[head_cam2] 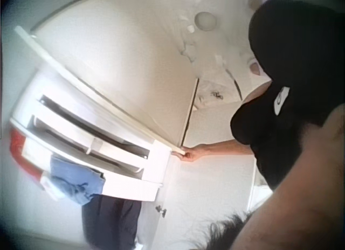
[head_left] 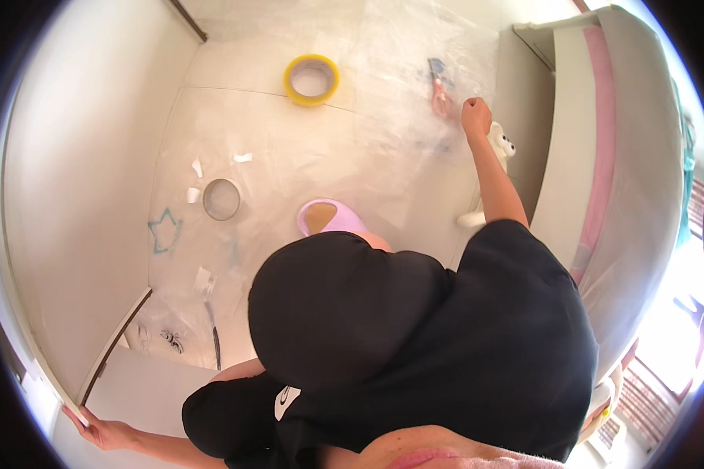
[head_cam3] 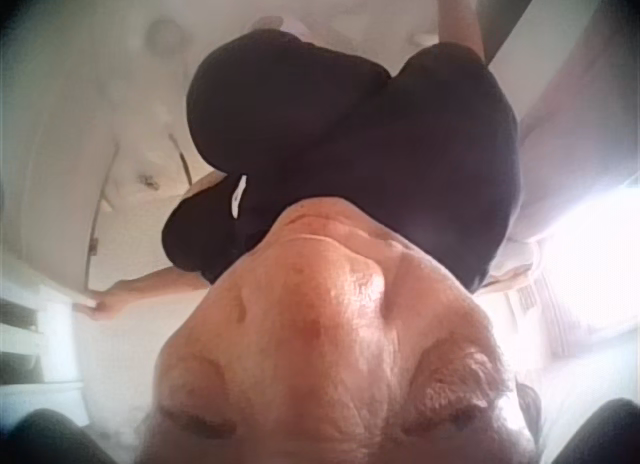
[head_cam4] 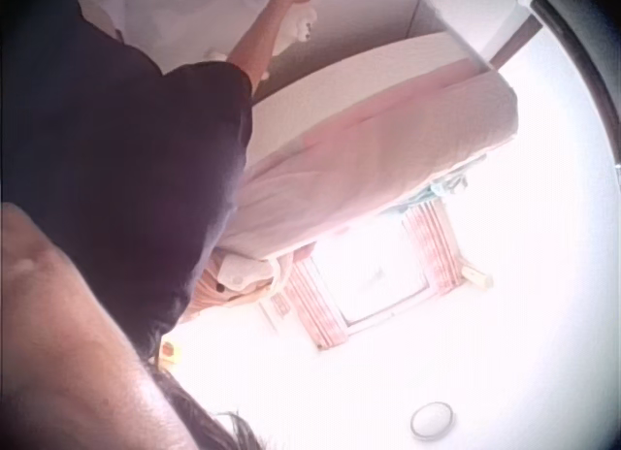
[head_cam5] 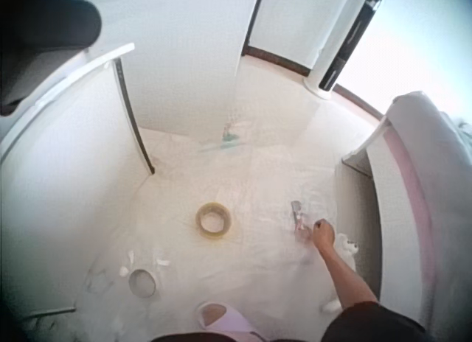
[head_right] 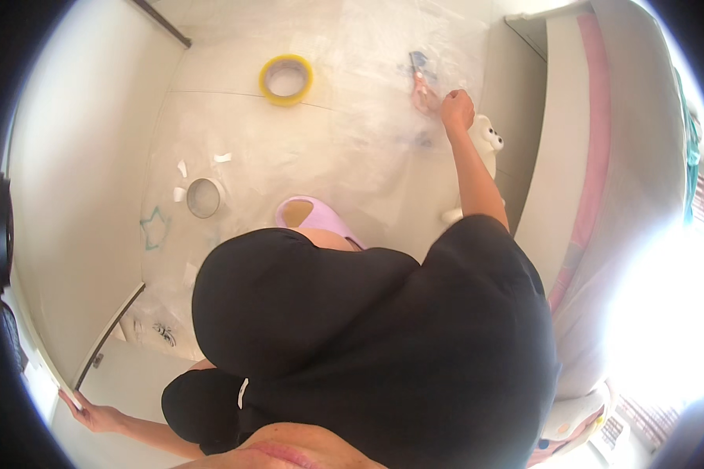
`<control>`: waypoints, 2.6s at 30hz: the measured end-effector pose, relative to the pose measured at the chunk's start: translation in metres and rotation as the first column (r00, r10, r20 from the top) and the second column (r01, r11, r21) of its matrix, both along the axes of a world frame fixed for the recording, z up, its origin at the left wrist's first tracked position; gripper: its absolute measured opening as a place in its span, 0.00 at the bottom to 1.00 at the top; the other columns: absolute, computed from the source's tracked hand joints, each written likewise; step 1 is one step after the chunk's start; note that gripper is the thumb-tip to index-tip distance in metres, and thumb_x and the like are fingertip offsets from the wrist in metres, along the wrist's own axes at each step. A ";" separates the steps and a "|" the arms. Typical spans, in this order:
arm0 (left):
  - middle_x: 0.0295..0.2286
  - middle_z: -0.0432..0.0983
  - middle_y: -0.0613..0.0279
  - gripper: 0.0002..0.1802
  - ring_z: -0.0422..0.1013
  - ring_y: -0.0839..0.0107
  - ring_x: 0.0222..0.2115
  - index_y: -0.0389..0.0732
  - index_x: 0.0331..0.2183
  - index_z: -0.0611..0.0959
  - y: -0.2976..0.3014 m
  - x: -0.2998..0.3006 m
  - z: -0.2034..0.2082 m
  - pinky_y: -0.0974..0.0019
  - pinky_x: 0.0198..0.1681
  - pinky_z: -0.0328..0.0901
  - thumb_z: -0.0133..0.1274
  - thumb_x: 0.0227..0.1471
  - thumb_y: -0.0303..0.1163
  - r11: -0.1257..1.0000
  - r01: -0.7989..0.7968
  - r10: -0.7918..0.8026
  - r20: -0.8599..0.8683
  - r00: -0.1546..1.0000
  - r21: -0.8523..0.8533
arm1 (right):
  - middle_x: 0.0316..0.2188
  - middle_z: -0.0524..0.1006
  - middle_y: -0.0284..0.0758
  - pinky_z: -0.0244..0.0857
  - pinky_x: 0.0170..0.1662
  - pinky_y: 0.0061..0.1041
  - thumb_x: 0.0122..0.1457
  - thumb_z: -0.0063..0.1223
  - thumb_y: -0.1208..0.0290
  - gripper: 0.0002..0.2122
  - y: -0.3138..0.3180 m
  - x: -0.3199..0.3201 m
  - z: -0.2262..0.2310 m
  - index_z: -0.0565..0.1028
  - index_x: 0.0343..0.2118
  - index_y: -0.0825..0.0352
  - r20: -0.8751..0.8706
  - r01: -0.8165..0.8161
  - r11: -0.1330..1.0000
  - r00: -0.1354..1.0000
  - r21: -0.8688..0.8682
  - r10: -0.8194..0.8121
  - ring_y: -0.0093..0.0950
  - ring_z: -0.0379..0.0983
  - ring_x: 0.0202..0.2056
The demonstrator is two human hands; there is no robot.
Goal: The person applies yellow tape to the edges of a white furniture panel while kneeling on the floor. They use scissors to cut the tape and smooth it down, then lift and position the panel into a larger structure.
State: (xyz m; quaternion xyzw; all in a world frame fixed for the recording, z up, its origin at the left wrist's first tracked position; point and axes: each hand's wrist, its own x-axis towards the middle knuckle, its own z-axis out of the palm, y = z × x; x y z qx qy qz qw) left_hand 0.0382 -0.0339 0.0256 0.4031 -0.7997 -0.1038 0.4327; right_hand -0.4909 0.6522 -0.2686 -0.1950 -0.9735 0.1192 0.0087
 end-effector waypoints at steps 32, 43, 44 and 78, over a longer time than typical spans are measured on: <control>0.54 0.72 0.52 0.19 0.66 0.62 0.56 0.33 0.49 0.79 -0.016 0.017 -0.006 0.61 0.61 0.58 0.54 0.55 0.21 0.999 0.028 -0.026 -0.035 0.999 0.032 | 0.33 0.82 0.41 0.68 0.41 0.34 0.59 0.51 0.65 0.15 -0.019 0.019 -0.063 0.81 0.45 0.65 -0.345 -0.521 0.822 0.833 -0.228 0.433 0.35 0.78 0.35; 0.51 0.75 0.61 0.17 0.60 0.66 0.61 0.40 0.47 0.82 0.002 0.011 -0.010 0.66 0.55 0.64 0.52 0.55 0.17 0.977 0.200 -0.175 -0.256 0.951 0.078 | 0.07 0.67 0.35 0.51 0.12 0.25 0.54 0.51 0.66 0.18 0.057 -0.048 -0.025 0.70 0.10 0.67 0.193 0.011 0.781 0.971 -0.625 0.141 0.24 0.58 0.08; 0.51 0.74 0.61 0.17 0.59 0.65 0.62 0.40 0.47 0.81 0.004 0.011 -0.012 0.65 0.58 0.62 0.52 0.56 0.18 0.974 0.210 -0.180 -0.271 0.946 0.084 | 0.08 0.67 0.36 0.52 0.12 0.26 0.54 0.53 0.67 0.15 0.082 -0.062 -0.014 0.72 0.13 0.68 0.224 -0.012 0.874 0.965 -0.486 0.138 0.24 0.58 0.08; 0.46 0.77 0.55 0.14 0.68 0.59 0.54 0.37 0.43 0.83 -0.007 0.008 -0.022 0.62 0.55 0.65 0.54 0.54 0.18 0.977 0.188 -0.211 -0.284 0.935 -0.104 | 0.28 0.71 0.26 0.59 0.40 0.18 0.60 0.56 0.69 0.08 -0.605 0.338 0.189 0.70 0.36 0.67 -0.417 -0.237 -0.473 -0.252 -0.848 0.873 0.15 0.64 0.32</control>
